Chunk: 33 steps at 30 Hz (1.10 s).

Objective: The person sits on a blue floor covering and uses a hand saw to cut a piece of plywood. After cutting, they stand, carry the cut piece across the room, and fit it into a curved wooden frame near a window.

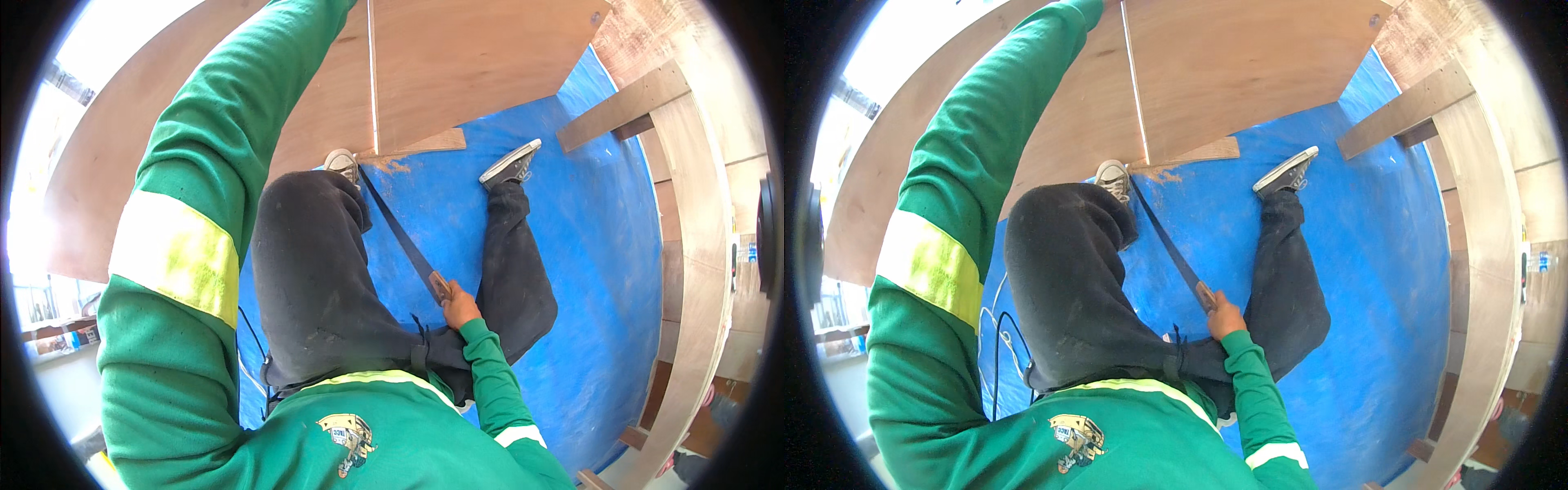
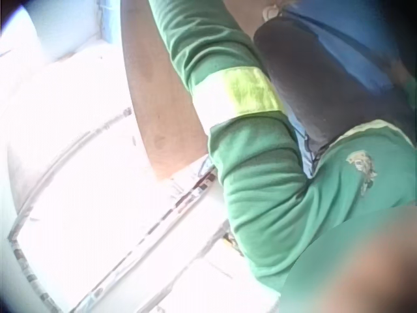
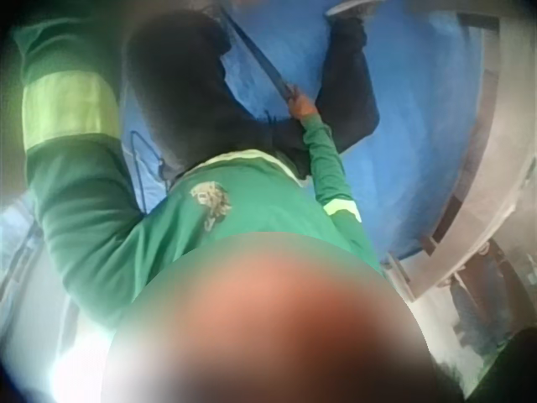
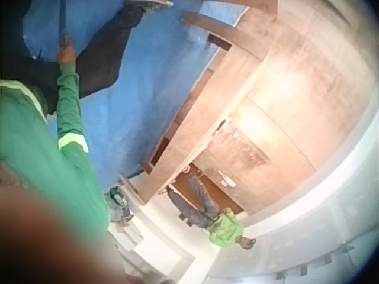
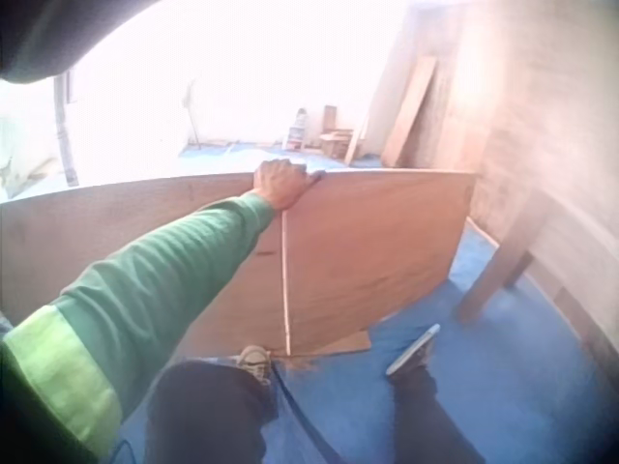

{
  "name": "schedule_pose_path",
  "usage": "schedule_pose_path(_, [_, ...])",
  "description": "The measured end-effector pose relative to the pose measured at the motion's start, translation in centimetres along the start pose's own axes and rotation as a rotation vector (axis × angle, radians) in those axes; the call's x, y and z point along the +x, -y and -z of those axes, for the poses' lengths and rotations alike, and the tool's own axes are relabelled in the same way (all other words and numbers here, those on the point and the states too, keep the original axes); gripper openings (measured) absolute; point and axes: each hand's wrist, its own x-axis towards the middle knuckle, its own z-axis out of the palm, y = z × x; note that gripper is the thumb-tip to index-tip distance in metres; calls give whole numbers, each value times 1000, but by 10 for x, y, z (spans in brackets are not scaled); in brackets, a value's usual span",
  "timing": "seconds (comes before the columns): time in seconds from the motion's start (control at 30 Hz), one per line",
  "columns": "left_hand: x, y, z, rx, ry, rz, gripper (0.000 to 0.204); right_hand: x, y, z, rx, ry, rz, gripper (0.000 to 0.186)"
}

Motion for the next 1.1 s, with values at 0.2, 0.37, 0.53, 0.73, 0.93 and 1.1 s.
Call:
schedule_pose_path(0.2, [-4,-11,13,27,95,45,69,0,-6,11,206,3,0,38])
schedule_pose_path(0.37, [4,8,-14,-8,253,68,75,-25,-4,26,366,-21,211,32])
schedule_pose_path(0.53, [26,36,-56,-83,435,-380,82,-43,-5,29,595,-84,243,29])
schedule_pose_path(0.73, [31,5,-5,-172,790,-137,97,-64,3,53,801,-314,284,29])
schedule_pose_path(0.93, [10,-31,28,-80,696,-204,64,-134,0,104,1078,-666,444,27])
schedule_pose_path(1.1, [-1,-48,14,-136,548,-134,53,-215,-43,144,1143,-1092,394,27])
